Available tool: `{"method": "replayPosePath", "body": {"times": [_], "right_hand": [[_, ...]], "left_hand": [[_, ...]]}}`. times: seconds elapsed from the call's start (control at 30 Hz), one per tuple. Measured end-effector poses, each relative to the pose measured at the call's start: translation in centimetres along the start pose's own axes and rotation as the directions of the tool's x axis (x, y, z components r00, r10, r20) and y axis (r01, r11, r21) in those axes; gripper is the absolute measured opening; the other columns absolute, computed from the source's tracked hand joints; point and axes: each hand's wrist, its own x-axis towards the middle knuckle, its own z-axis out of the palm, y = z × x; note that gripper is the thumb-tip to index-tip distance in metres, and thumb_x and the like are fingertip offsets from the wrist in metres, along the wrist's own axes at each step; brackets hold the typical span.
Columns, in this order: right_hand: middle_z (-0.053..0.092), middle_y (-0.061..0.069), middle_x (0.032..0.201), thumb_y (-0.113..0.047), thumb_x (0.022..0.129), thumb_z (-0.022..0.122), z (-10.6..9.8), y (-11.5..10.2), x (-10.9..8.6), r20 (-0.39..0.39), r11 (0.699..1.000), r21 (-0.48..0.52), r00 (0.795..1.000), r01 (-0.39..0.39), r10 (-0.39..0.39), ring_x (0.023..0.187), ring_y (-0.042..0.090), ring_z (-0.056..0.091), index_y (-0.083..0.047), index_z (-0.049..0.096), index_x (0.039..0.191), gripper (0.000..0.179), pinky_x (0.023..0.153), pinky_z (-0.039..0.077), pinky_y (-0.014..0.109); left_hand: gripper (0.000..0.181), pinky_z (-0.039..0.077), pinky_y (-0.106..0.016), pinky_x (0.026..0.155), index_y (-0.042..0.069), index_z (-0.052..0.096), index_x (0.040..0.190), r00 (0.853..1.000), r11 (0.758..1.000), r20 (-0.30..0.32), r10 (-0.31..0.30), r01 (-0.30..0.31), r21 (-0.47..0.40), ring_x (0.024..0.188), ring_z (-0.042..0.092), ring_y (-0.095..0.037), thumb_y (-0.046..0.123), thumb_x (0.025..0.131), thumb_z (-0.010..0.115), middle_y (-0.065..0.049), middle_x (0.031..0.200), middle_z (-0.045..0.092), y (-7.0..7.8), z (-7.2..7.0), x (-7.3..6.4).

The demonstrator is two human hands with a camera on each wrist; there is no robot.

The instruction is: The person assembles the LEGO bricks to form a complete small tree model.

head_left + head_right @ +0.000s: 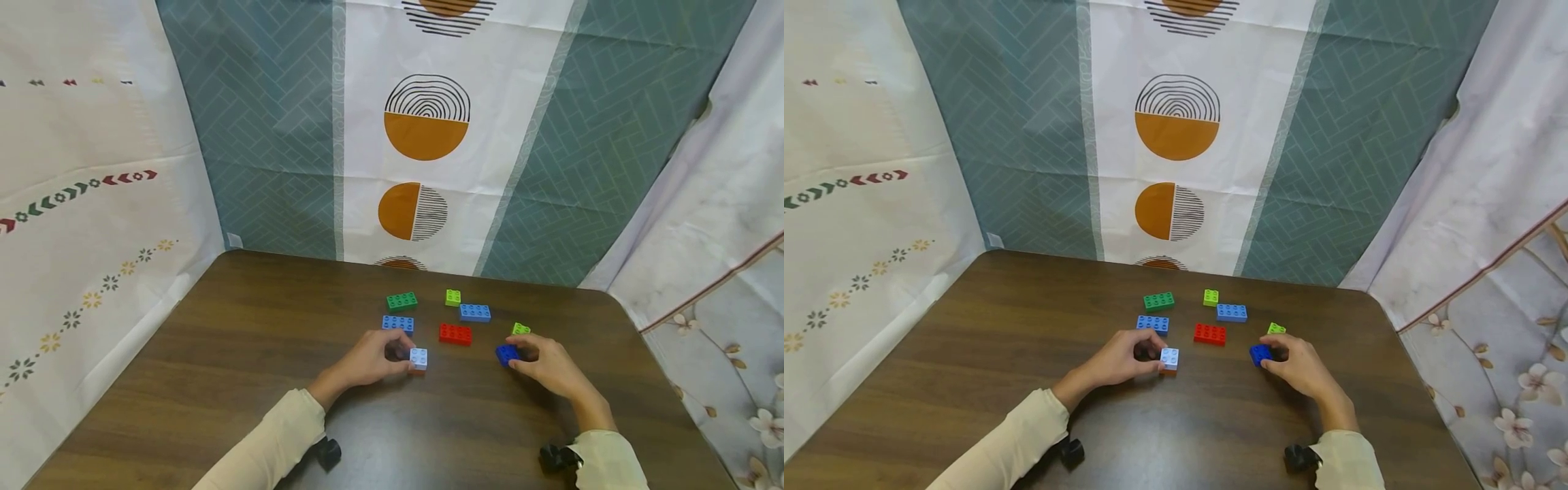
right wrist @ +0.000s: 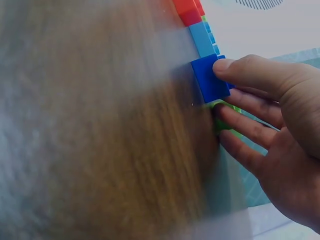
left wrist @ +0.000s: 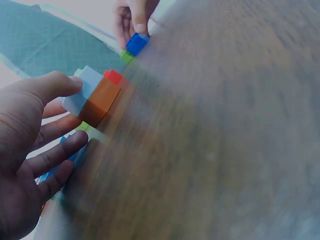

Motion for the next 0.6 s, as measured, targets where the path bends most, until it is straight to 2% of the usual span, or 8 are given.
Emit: {"method": "replayPosePath", "body": {"times": [0.3,0.6], "right_hand": [[0.066,0.027,0.132,-0.013,0.092,0.074,0.22,0.17,-0.42,-0.004,0.999,-0.048,1.0,-0.012,0.012,0.103,0.039,0.072,-0.006,0.068,0.13,0.039,0.091,0.059,0.055],[0.068,0.024,0.129,-0.021,0.091,0.077,0.57,-0.47,-0.61,-0.035,0.997,-0.071,0.999,-0.03,0.027,0.104,0.037,0.071,-0.008,0.07,0.126,0.038,0.091,0.059,0.056]], "left_hand": [[0.022,0.057,-0.026,0.085,0.022,0.07,0.111,1.0,1.0,-0.002,0.0,0.0,-0.003,0.094,0.066,-0.011,0.025,0.091,0.079,0.007,0.106,0.073,0.04,0.09,0.02],[0.023,0.057,-0.026,0.087,0.023,0.069,0.111,1.0,1.0,0.0,-0.012,0.012,-0.005,0.096,0.066,-0.012,0.024,0.091,0.079,0.007,0.107,0.073,0.1,0.01,0.06]]}}
